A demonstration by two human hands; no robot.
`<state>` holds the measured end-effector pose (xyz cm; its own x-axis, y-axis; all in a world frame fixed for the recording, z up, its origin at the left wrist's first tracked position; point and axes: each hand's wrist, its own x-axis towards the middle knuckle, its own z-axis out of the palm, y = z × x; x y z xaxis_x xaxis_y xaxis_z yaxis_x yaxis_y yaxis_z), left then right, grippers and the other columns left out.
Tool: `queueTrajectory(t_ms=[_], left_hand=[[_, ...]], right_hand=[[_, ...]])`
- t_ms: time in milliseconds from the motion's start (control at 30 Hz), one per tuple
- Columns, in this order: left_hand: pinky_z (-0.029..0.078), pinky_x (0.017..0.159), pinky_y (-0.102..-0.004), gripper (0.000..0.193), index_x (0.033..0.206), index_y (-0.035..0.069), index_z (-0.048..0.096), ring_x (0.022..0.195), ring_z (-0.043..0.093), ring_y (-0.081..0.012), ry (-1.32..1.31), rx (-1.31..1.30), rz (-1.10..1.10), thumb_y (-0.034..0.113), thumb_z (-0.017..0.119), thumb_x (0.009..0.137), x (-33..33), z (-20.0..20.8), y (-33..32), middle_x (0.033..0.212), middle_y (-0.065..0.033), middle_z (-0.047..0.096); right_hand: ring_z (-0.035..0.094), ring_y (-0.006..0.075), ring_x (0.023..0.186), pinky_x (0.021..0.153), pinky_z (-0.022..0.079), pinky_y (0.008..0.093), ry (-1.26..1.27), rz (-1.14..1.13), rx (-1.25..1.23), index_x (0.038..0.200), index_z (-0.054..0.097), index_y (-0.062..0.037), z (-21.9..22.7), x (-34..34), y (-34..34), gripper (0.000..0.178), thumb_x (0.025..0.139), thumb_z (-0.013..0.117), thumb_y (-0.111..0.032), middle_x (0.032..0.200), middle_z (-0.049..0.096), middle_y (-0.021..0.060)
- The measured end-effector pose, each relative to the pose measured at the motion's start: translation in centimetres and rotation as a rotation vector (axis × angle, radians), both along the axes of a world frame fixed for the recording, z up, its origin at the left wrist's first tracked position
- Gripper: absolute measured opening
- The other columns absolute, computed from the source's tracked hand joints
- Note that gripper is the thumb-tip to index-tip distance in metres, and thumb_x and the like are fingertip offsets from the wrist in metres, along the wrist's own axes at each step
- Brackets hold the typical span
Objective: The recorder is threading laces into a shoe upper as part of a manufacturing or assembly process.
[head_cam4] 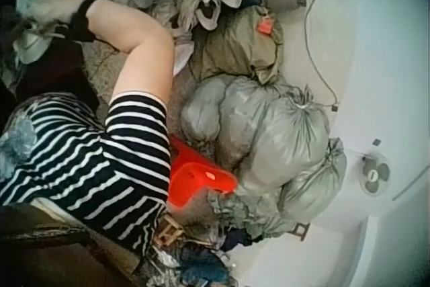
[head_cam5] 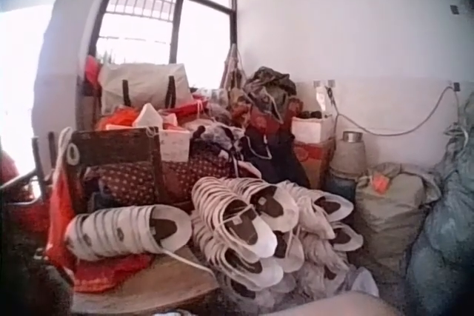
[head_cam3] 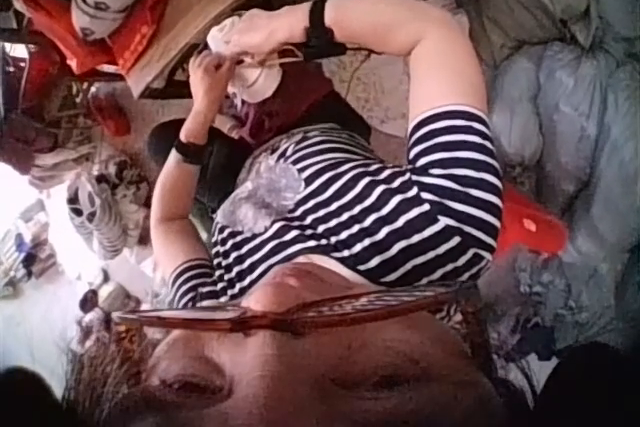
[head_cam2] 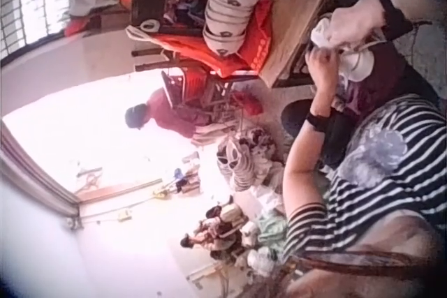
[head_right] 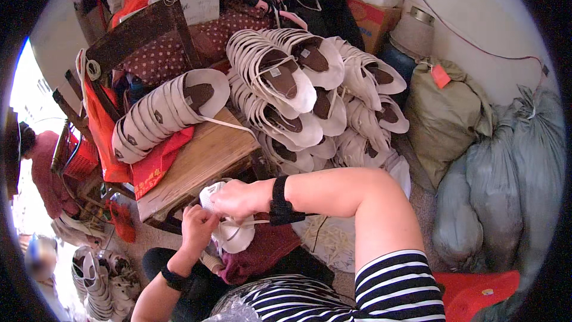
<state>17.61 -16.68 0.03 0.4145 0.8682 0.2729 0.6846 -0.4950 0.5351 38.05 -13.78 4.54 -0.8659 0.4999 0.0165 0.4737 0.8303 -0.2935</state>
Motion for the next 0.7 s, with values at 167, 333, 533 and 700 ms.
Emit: queueTrajectory(t_ms=[167, 333, 533, 700], left_hand=[[0.043, 0.072, -0.0374, 0.02, 0.067, 0.005, 0.067, 0.073, 0.055, -0.0273, -0.087, -0.027, -0.048, 0.02, 0.075, 0.076, -0.4, -0.1, -0.2, 0.072, -0.0081, 0.058], [0.049, 0.068, -0.0354, 0.013, 0.08, 0.003, 0.073, 0.076, 0.061, -0.0256, -0.146, -0.318, -0.157, 0.014, 0.073, 0.076, -1.4, 1.6, 0.2, 0.078, -0.0105, 0.062], [0.049, 0.066, -0.0352, 0.011, 0.072, 0.001, 0.067, 0.073, 0.062, -0.0265, -0.077, -0.271, -0.149, 0.011, 0.071, 0.073, -1.3, 1.7, 0.5, 0.077, -0.011, 0.06], [0.043, 0.06, -0.0295, 0.009, 0.074, 0.0, 0.063, 0.069, 0.054, -0.018, -0.428, -0.146, -0.027, 0.002, 0.071, 0.076, -1.2, -0.5, -1.2, 0.075, -0.0065, 0.055]], right_hand=[[0.066, 0.0334, 0.079, 0.06, 0.054, 0.0461, 0.01, -0.083, 0.016, 0.086, 0.072, -0.0051, -1.0, 0.2, 0.2, 0.02, 0.07, 0.07, -0.018, 0.089, 0.06, 0.0125], [0.068, 0.0359, 0.078, 0.063, 0.054, 0.0469, -0.096, -0.199, -0.141, 0.085, 0.072, -0.0038, -0.1, -0.4, 0.3, 0.023, 0.073, 0.068, -0.023, 0.084, 0.066, 0.0163], [0.068, 0.0375, 0.083, 0.07, 0.055, 0.0452, 0.048, -0.404, -0.23, 0.08, 0.069, -0.0006, -0.4, -1.9, -0.8, 0.019, 0.068, 0.069, -0.015, 0.082, 0.069, 0.02], [0.065, 0.0353, 0.079, 0.068, 0.052, 0.0431, 0.362, -0.663, -0.271, 0.071, 0.064, -0.0036, -3.8, -2.1, -1.5, 0.013, 0.073, 0.066, -0.017, 0.085, 0.064, 0.0154]])
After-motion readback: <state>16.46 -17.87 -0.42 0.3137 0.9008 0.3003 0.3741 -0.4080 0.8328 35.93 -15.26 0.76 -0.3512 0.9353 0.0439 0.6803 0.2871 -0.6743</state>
